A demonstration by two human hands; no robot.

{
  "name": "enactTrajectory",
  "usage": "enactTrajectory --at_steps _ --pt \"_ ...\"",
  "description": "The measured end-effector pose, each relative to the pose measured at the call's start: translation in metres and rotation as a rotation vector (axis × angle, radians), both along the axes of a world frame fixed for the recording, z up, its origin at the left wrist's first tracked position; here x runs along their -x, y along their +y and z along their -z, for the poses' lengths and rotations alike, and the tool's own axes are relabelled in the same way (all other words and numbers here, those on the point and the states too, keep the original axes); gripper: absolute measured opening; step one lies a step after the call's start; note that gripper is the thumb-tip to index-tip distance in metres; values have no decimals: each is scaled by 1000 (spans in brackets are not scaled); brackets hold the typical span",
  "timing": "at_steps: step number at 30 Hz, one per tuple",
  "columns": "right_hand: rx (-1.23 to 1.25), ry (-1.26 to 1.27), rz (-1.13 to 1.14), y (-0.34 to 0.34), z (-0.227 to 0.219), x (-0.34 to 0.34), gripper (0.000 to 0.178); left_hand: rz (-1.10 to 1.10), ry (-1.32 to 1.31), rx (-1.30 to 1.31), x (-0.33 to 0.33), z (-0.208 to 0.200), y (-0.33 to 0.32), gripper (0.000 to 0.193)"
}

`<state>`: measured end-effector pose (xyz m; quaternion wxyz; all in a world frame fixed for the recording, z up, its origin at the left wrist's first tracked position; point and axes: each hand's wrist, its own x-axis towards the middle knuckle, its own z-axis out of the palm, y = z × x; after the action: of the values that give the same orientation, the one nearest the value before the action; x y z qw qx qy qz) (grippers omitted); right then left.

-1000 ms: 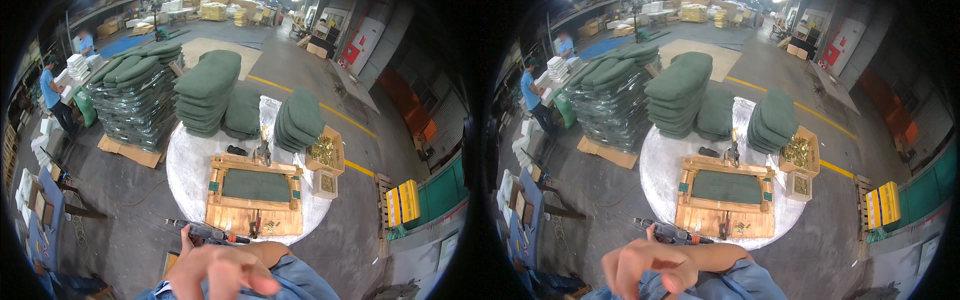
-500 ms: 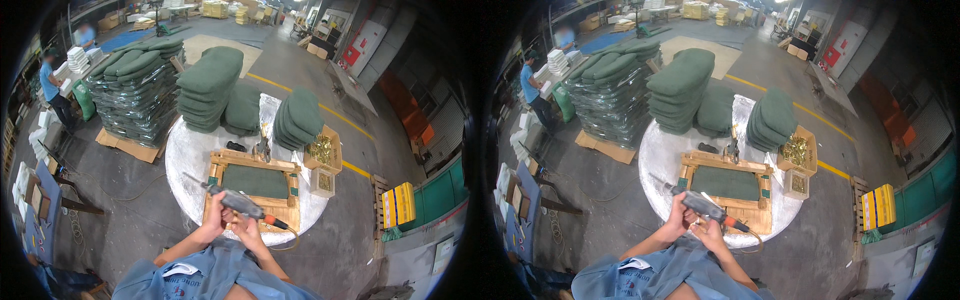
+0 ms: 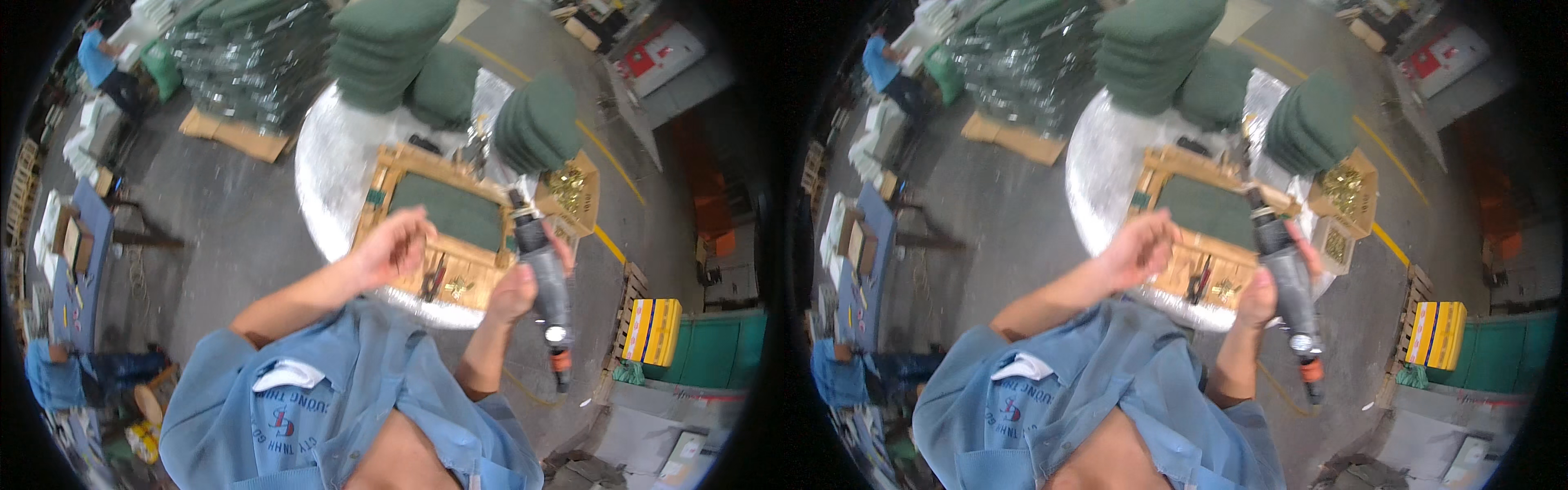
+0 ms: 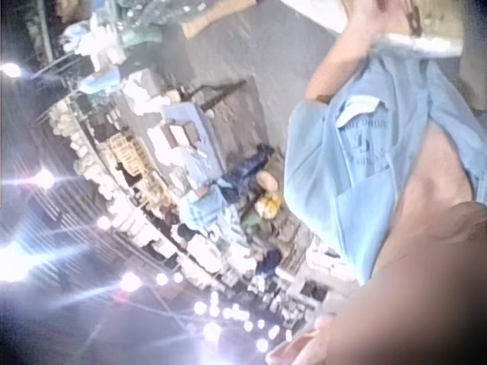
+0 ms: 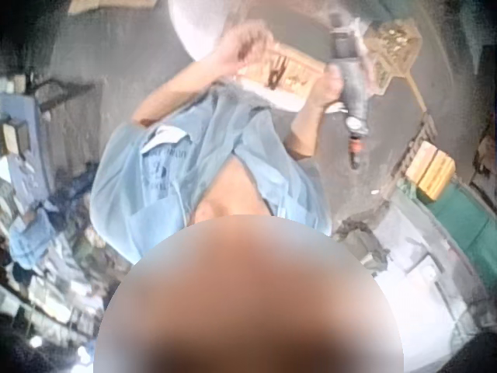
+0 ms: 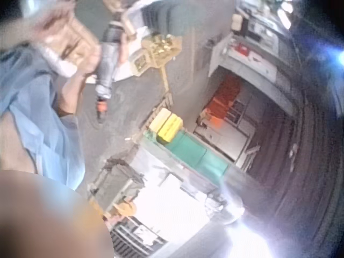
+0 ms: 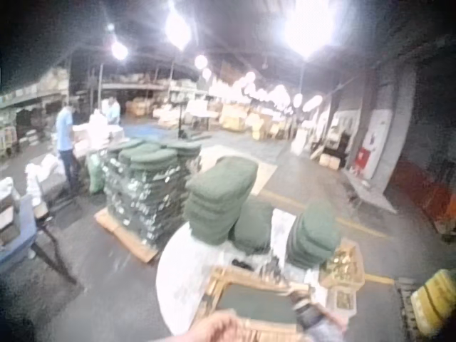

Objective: The person places a green cushion into a wooden frame, secures it with a clamp, and uses a pneumatic staple gun to attach the fabric to the frame. The person then removes the cushion and sets it aside.

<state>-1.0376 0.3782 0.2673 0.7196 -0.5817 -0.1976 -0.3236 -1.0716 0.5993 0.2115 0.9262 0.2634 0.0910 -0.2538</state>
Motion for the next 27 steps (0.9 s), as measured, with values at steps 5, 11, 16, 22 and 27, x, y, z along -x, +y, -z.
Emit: enactTrajectory --at_steps 5,11,16,22,27 --pt "51 194 -278 -25 -47 28 96 -315 120 236 5 9 32 57" --pt "36 131 -295 2 -48 40 106 -479 176 378 5 4 15 66" --pt "105 145 -510 3 -24 39 92 -531 118 359 1 3 20 67" --pt "124 279 -366 14 -8 58 94 -573 121 344 -3 4 27 69" --pt "69 289 -330 24 -10 64 93 -571 106 345 -2 4 27 68"
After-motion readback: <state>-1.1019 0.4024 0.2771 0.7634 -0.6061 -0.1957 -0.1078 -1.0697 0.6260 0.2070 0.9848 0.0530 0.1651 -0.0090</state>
